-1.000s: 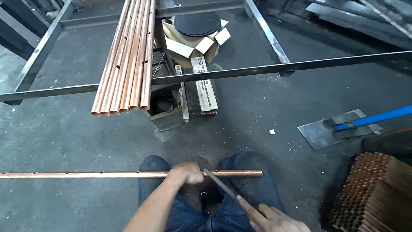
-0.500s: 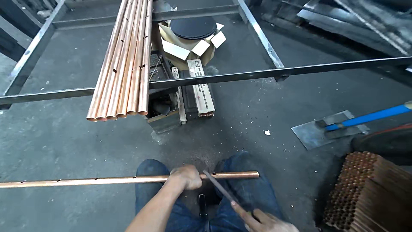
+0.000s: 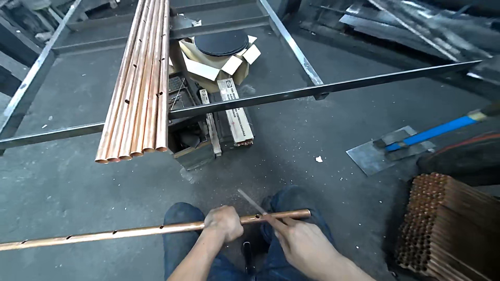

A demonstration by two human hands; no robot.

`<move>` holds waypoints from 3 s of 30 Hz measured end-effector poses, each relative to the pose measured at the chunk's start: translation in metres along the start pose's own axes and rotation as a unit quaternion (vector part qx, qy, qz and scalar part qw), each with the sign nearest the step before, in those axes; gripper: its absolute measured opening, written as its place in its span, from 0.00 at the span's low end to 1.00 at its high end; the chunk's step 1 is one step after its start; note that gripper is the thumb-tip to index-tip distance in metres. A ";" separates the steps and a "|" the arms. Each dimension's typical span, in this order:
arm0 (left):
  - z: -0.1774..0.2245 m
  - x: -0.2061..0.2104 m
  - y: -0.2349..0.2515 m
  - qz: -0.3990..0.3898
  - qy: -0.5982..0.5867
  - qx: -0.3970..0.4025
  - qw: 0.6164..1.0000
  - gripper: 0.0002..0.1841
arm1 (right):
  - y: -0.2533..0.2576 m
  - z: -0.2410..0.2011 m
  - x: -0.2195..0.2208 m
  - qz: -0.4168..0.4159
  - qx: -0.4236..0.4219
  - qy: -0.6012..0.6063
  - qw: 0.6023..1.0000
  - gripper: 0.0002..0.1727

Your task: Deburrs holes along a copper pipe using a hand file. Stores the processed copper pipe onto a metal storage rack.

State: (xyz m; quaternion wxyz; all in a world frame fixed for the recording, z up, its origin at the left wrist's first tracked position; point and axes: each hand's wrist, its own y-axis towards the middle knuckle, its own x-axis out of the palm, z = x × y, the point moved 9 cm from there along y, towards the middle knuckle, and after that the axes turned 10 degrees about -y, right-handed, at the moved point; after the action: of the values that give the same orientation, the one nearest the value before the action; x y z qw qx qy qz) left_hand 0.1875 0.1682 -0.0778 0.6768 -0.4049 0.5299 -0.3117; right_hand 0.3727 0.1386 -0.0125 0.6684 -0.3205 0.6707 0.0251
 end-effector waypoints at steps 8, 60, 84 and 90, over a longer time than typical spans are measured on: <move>-0.004 -0.002 0.001 -0.014 -0.004 -0.012 1.000 0.22 | -0.011 -0.009 0.000 0.016 -0.023 0.015 0.999 0.30; -0.005 0.005 -0.003 0.113 0.012 -0.004 0.994 0.21 | 0.013 -0.029 -0.002 -0.091 0.058 0.017 0.994 0.33; 0.019 0.005 -0.019 0.247 0.005 0.075 0.966 0.49 | -0.026 0.039 -0.001 -0.043 0.134 -0.008 0.990 0.33; 0.042 0.010 -0.018 0.237 0.005 0.141 0.961 0.37 | -0.022 0.040 0.000 -0.104 0.127 -0.003 0.986 0.35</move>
State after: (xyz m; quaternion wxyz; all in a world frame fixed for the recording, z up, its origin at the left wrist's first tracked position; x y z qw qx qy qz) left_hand 0.2302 0.1605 -0.0621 0.7789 -0.1667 0.5647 -0.2160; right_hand 0.4179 0.1393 -0.0079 0.7051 -0.3005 0.6292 -0.1289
